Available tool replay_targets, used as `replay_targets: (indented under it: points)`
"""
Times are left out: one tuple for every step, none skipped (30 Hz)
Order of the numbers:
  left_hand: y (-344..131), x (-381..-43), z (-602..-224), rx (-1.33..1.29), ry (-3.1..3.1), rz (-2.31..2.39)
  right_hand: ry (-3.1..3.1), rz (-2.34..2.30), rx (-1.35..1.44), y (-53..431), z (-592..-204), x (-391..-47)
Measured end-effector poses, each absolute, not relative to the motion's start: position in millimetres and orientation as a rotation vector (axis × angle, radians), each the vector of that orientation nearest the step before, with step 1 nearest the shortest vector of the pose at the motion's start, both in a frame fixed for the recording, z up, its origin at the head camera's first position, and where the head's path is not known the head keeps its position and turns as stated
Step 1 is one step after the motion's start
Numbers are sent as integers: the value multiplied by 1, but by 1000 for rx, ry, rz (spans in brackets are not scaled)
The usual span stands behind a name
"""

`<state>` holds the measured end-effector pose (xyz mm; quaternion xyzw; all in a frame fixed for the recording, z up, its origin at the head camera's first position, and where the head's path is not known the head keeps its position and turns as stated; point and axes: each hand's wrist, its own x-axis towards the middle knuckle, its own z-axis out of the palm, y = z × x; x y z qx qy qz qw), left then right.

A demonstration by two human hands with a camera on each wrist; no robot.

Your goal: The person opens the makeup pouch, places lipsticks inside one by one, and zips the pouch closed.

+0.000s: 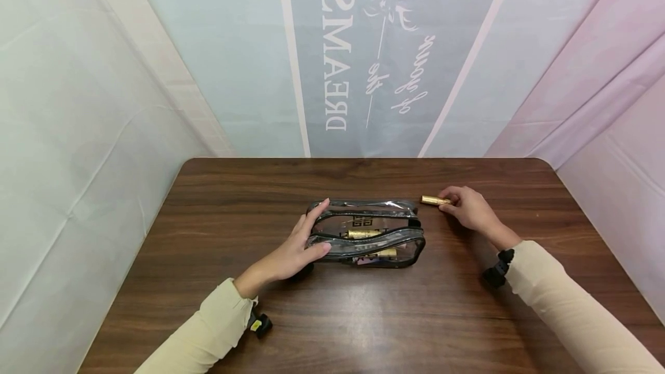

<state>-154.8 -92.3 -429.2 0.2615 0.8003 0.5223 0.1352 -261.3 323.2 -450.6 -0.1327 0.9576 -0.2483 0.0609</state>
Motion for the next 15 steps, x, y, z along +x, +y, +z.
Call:
replay_targets:
  points:
    - [-92,-155,-429,759,2317,1514,2898,-754,-412,322,-451,-262]
    - [-92,-155,-429,758,2317,1514,2899,-758,-422,322,-452,-262]
    - [-92,-155,-428,758,2318,1512,2902,-760,-429,321,-452,-262]
    - [-92,-154,-428,755,2318,1511,2905,-760,-438,320,-453,-262]
    - [-92,-154,-428,758,2317,1511,2911,-760,-445,319,-453,-261]
    - [-92,-154,-427,757,2317,1511,2917,-759,-455,318,-453,-261]
    - [-92,-154,-427,758,2318,1512,2925,-757,-463,317,-454,-261]
    - [-92,-154,-427,757,2318,1511,2931,-758,-471,316,-453,-261]
    - [-92,-154,-427,757,2319,1511,2941,-756,-481,314,-453,-261]
    - [-92,-154,-427,754,2318,1512,2949,-758,-494,312,-453,-260]
    - [-92,-154,-427,752,2319,1512,2957,-762,-507,310,-452,-260]
    - [-92,-154,-428,746,2319,1512,2964,-767,-520,308,-450,-259]
    - [-92,-154,-428,744,2321,1511,2971,-775,-529,306,-449,-259]
    - [-92,-154,-428,742,2322,1510,2976,-785,-537,304,-448,-258]
    - [-92,-154,-429,741,2322,1511,2980,-796,-545,302,-446,-257]
